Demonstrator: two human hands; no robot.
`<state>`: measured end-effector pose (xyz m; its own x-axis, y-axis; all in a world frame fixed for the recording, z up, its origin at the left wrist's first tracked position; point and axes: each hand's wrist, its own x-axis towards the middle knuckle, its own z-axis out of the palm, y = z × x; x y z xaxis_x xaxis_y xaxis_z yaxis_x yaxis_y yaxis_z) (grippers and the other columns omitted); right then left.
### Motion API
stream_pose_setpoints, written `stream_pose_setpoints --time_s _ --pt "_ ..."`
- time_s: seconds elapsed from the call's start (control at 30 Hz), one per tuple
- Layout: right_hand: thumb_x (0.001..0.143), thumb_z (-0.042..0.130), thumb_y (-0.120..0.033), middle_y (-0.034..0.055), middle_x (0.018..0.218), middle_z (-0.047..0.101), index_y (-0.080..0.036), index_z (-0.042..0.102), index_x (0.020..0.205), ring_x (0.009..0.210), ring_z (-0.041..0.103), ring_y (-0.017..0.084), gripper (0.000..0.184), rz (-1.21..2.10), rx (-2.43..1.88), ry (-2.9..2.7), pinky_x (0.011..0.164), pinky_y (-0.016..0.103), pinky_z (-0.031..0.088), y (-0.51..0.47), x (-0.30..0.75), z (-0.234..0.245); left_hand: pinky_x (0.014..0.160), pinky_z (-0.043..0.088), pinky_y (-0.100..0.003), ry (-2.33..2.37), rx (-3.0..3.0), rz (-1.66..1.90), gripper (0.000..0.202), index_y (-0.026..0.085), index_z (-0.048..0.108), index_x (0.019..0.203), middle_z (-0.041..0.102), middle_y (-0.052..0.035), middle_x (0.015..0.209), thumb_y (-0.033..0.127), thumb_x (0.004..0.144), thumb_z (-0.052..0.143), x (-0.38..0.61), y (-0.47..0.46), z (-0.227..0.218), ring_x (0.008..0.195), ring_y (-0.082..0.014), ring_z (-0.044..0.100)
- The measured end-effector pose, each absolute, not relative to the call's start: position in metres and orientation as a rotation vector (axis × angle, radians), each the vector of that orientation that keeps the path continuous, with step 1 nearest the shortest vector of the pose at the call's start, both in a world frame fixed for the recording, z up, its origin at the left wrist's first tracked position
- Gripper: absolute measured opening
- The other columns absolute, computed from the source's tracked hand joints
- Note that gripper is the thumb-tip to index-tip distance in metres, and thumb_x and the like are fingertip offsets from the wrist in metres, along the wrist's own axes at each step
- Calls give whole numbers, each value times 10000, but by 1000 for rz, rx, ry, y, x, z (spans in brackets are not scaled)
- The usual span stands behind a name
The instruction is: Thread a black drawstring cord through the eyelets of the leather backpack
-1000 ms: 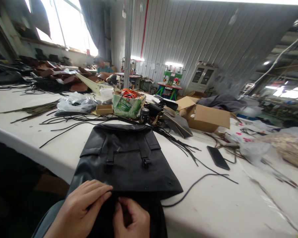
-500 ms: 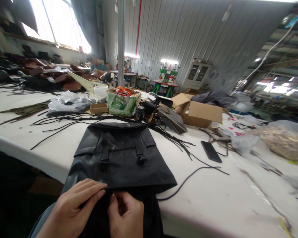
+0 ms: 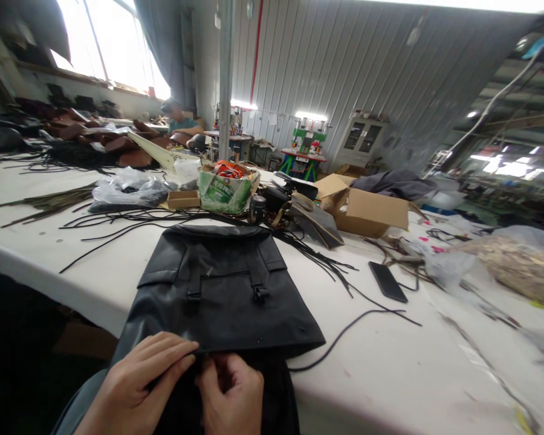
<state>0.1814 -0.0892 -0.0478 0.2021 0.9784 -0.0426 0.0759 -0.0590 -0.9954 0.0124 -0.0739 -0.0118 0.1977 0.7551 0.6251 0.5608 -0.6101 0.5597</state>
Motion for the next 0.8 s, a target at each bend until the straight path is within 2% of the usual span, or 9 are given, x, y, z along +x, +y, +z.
stream_pose_setpoints --time_s 0.1,0.27,0.33,0.4,0.47,0.53,0.6,0.73,0.8 --pt "921 727 -749 72 664 758 -147 805 749 399 497 113 631 1095 -1401 -1066 367 215 344 -88 179 -50 859 653 -254 1244 2293 1379 182 273 768 1183 830 -17 1045 166 1082 661 11 -77 -13 948 -167 784" --pt "926 726 -761 29 558 674 -142 821 807 351 503 129 638 1124 -1387 -1050 356 222 338 -88 177 -57 889 655 -253 1319 2201 1280 147 316 798 1186 846 -3 1098 321 1089 687 5 -79 -18 991 -182 802" --pt "930 731 -743 38 568 687 -143 819 811 342 510 128 618 1131 -1372 -1044 357 223 309 -89 177 -60 908 640 -265 1392 2098 1159 184 317 811 1182 847 -2 1100 313 1096 649 5 -72 -15 999 -188 804" --pt "928 744 -713 41 576 693 -147 811 801 339 513 124 584 1152 -1369 -1036 363 220 284 -90 178 -59 888 613 -280 1416 2012 958 234 298 838 1086 834 -8 1046 251 1081 609 9 -62 -7 977 -199 792" --pt "919 771 -664 30 553 671 -147 809 800 346 512 120 532 1186 -1377 -1042 382 213 277 -90 180 -55 824 570 -284 1356 1933 786 284 267 846 905 799 -11 955 190 1031 604 15 -48 6 913 -199 764" --pt "909 794 -624 12 521 633 -144 811 805 364 518 121 492 1218 -1386 -1059 411 210 282 -89 182 -49 745 516 -283 1263 1860 703 307 232 796 699 758 -6 843 159 954 641 21 -34 19 811 -184 727" --pt "897 817 -622 -6 499 598 -144 811 820 384 522 127 484 1242 -1401 -1070 432 213 284 -89 184 -43 707 478 -291 1220 1807 704 283 205 759 627 737 -5 777 149 890 670 26 -21 30 741 -172 696" --pt "928 782 -686 -36 485 523 -177 744 759 416 513 126 538 1196 -1427 -1167 449 224 310 -92 191 -40 699 465 -290 1236 1793 813 182 182 801 774 731 -12 766 194 908 678 29 3 53 728 -169 665" --pt "975 722 -701 -41 481 493 -195 709 723 426 510 127 565 1076 -1453 -1275 461 232 338 -95 199 -43 617 449 -270 1203 1777 839 196 182 790 837 698 5 675 256 959 657 30 15 74 625 -149 621"
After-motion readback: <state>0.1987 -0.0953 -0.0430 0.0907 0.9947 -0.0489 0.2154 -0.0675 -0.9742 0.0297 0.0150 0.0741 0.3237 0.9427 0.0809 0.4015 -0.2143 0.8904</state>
